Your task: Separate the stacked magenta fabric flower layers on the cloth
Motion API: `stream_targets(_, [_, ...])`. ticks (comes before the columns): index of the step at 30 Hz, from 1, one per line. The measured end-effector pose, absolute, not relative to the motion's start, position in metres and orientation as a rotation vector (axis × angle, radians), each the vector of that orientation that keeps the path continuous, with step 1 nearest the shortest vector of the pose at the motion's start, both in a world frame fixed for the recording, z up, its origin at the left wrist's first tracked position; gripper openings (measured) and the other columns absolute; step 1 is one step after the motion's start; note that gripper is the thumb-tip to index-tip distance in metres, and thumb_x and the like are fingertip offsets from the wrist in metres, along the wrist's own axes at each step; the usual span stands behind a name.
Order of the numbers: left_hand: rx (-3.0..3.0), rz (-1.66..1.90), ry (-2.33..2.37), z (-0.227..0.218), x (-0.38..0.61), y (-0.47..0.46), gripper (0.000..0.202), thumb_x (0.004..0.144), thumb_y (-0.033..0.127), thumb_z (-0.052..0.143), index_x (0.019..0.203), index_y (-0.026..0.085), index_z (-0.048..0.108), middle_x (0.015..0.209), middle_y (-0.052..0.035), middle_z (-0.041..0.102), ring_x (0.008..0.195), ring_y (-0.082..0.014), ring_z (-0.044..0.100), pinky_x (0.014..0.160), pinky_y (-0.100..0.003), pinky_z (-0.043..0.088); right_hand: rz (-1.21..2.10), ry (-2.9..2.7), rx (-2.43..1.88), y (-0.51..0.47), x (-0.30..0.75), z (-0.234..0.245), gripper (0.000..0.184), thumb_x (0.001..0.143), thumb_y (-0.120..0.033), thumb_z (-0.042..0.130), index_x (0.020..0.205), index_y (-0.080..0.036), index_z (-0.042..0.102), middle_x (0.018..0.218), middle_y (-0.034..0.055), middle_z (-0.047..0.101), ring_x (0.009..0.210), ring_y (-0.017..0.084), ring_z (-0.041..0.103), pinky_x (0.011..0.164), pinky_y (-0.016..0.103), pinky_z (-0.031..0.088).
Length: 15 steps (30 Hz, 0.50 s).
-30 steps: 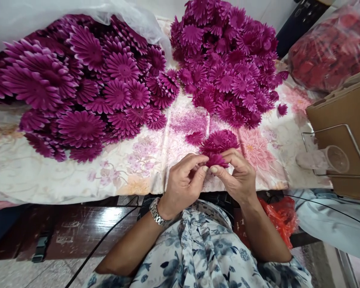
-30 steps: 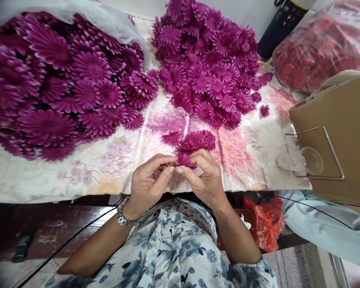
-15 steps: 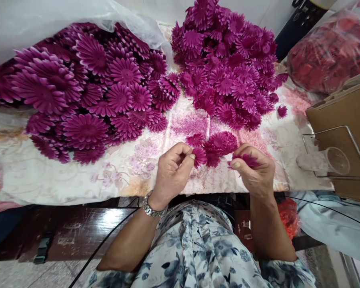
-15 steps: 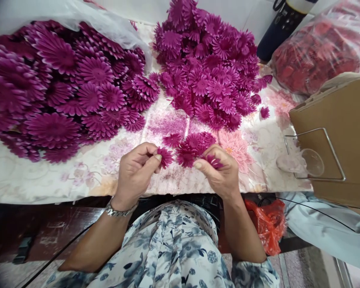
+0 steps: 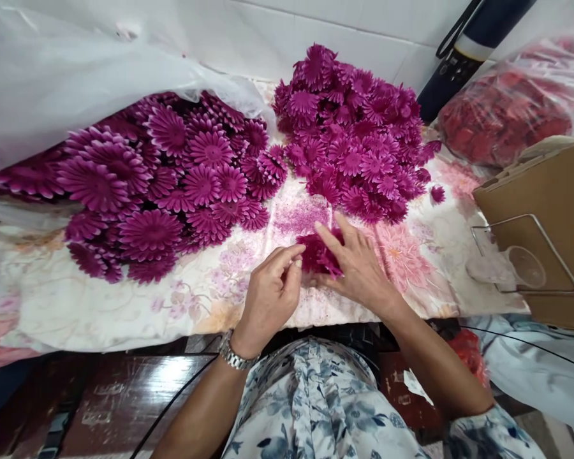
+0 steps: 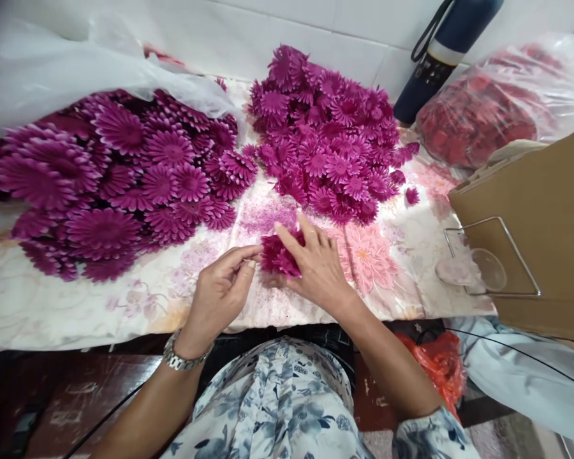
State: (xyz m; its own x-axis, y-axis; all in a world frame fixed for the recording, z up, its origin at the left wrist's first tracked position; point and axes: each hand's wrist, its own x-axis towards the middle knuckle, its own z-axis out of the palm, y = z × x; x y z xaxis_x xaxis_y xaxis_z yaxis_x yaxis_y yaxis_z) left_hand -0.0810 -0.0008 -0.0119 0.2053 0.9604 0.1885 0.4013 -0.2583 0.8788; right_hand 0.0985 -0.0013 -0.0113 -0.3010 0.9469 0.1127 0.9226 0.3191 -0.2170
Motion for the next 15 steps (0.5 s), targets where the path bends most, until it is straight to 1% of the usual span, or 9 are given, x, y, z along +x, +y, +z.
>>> stream_targets(3, [1.771, 0.995, 1.242, -0.011, -0.084, -0.002, 0.025, 0.088, 0.018, 0.045, 0.107, 0.016, 0.061, 0.101, -0.0078, 0.067, 0.093, -0.0159, 0.063, 0.083, -0.027, 0.049, 0.115, -2.471, -1.677, 0.012, 0.085, -0.003, 0.075, 0.075, -0.056, 0.061, 0.14, -0.029, 0.034, 0.149, 0.0182, 0.027, 0.114, 0.039, 0.045, 0.082, 0.054, 0.044])
stream_targets(5, [1.757, 0.991, 1.236, -0.008, -0.086, -0.003, 0.025, 0.088, 0.018, 0.045, 0.106, 0.016, 0.061, 0.102, -0.008, 0.067, 0.091, -0.0158, 0.063, 0.081, -0.027, 0.05, 0.109, -2.536, -1.645, 0.02, 0.08, 0.001, 0.06, 0.078, -0.047, 0.062, 0.133, -0.028, 0.045, 0.142, 0.0163, 0.038, 0.108, 0.034, 0.047, 0.078, 0.047, 0.046])
stream_targets(7, [1.767, 1.014, 1.236, -0.005, -0.089, -0.004, 0.024, 0.088, 0.019, 0.045, 0.103, 0.015, 0.062, 0.098, -0.0075, 0.067, 0.088, -0.0153, 0.064, 0.079, -0.025, 0.05, 0.129, -2.608, -1.59, 0.026, 0.078, 0.002, 0.04, 0.082, -0.034, 0.06, 0.12, -0.024, 0.055, 0.125, 0.0134, 0.052, 0.101, 0.028, 0.05, 0.073, 0.039, 0.046])
stream_targets(8, [1.778, 1.03, 1.236, -0.003, -0.091, -0.004, 0.023, 0.088, 0.019, 0.045, 0.103, 0.015, 0.063, 0.096, -0.007, 0.068, 0.088, -0.015, 0.064, 0.079, -0.025, 0.05, 0.138, -2.641, -1.562, 0.027, 0.078, 0.002, 0.03, 0.084, -0.027, 0.058, 0.114, -0.022, 0.059, 0.114, 0.0116, 0.057, 0.097, 0.025, 0.051, 0.071, 0.035, 0.046])
stream_targets(10, [1.801, 1.07, 1.231, -0.001, -0.096, -0.004, 0.022, 0.087, 0.018, 0.045, 0.1, 0.015, 0.063, 0.091, -0.0059, 0.068, 0.086, -0.0141, 0.064, 0.078, -0.023, 0.05, 0.137, -2.687, -1.502, 0.028, 0.08, 0.002, 0.017, 0.086, -0.018, 0.054, 0.101, -0.019, 0.062, 0.097, 0.0082, 0.059, 0.086, 0.019, 0.053, 0.065, 0.029, 0.045])
stream_targets(12, [1.811, 1.105, 1.224, 0.0, -0.101, -0.005, 0.021, 0.087, 0.017, 0.045, 0.098, 0.015, 0.063, 0.088, -0.0049, 0.067, 0.084, -0.0126, 0.064, 0.076, -0.021, 0.049, 0.102, -2.68, -1.421, 0.031, 0.084, 0.006, 0.013, 0.088, -0.014, 0.051, 0.094, -0.018, 0.062, 0.089, 0.0064, 0.059, 0.078, 0.015, 0.053, 0.06, 0.026, 0.044])
stream_targets(15, [1.809, 1.128, 1.213, -0.001, -0.105, -0.006, 0.02, 0.088, 0.016, 0.046, 0.097, 0.015, 0.064, 0.087, -0.0043, 0.067, 0.083, -0.0111, 0.064, 0.076, -0.019, 0.048, 0.015, -2.508, -1.296, 0.051, 0.097, 0.028, 0.017, 0.092, -0.017, 0.045, 0.088, -0.018, 0.062, 0.084, 0.006, 0.06, 0.075, 0.013, 0.054, 0.058, 0.024, 0.046])
